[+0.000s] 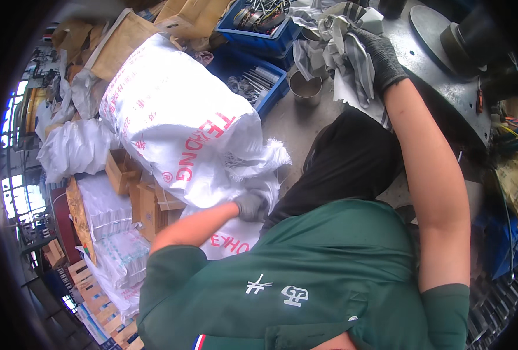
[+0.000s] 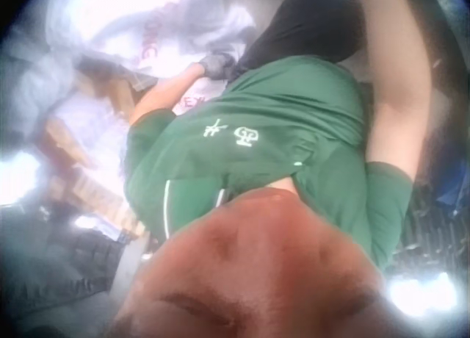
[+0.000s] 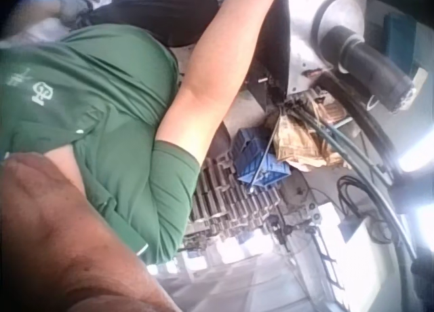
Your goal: Assemble an electric motor stator and prepare wires for connection using a press and screwdriver.
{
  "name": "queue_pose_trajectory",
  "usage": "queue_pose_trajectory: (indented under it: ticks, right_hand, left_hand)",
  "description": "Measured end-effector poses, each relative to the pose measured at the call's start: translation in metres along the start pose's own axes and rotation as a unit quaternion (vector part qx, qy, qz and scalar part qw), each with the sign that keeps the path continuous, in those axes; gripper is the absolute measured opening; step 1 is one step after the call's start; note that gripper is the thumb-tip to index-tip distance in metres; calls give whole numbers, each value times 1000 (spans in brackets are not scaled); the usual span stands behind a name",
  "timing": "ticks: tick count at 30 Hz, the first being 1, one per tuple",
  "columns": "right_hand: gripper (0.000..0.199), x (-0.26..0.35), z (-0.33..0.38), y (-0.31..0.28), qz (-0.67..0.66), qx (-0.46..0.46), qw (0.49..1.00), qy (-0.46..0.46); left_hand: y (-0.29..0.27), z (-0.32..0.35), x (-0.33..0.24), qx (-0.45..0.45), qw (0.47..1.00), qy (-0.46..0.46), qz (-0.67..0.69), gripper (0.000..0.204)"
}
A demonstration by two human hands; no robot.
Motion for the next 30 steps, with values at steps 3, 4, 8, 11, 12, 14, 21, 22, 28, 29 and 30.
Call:
queue_pose_trajectory:
  ticks: [3,4,8,11,12,14,21,22,28,29,30]
  right_hand:
    - [37,0,4,-5,-37,6,998,42]
    - [37,1,6,-3,-48,11,997,56]
    - [36,-12,-7,9,-94,30,995,23]
    - [35,-16,-14,-11,-78,9,996,52]
    - [36,-17,-15,-16,-66,8,995,80]
    - [36,-20,-16,-12,-69,13,995,77]
    - [36,-28,-32,-5,-85,29,996,27]
    - [36,-28,-34,-5,-88,31,995,18]
    - [37,-25,-35,10,-105,58,992,-33]
    - [37,-23,-34,10,-106,62,992,-43]
    - [39,-24,-30,11,-123,119,985,1]
  left_hand:
    - [-91,-6,-3,-221,973,34,52,34]
    - [-113,-24,-1,-212,976,38,-28,34]
    - [-157,-104,37,-222,972,29,-70,34]
    - [-205,-124,3,-12,993,43,-113,32]
    - [-222,-126,-7,-45,991,41,-118,33]
    - [-232,-130,0,-77,990,32,-116,33]
    - [-212,-76,7,-494,869,-6,29,62]
    - [-193,-71,-5,-468,883,-1,-21,68]
    - [-115,-118,-2,-523,827,-72,-194,66]
    - [-122,-125,-3,-524,826,-71,-194,66]
    - [-129,-134,0,-491,852,-97,-156,65]
Point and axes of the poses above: each hand's wrist, its own z-axis away from the middle knuckle, its own y-axis out of the palm, x = y × z, the point moved 4 cm from there along -z, towards the middle knuckle, and after that the axes turned 1 degree about -z, right-handed, at the moved point
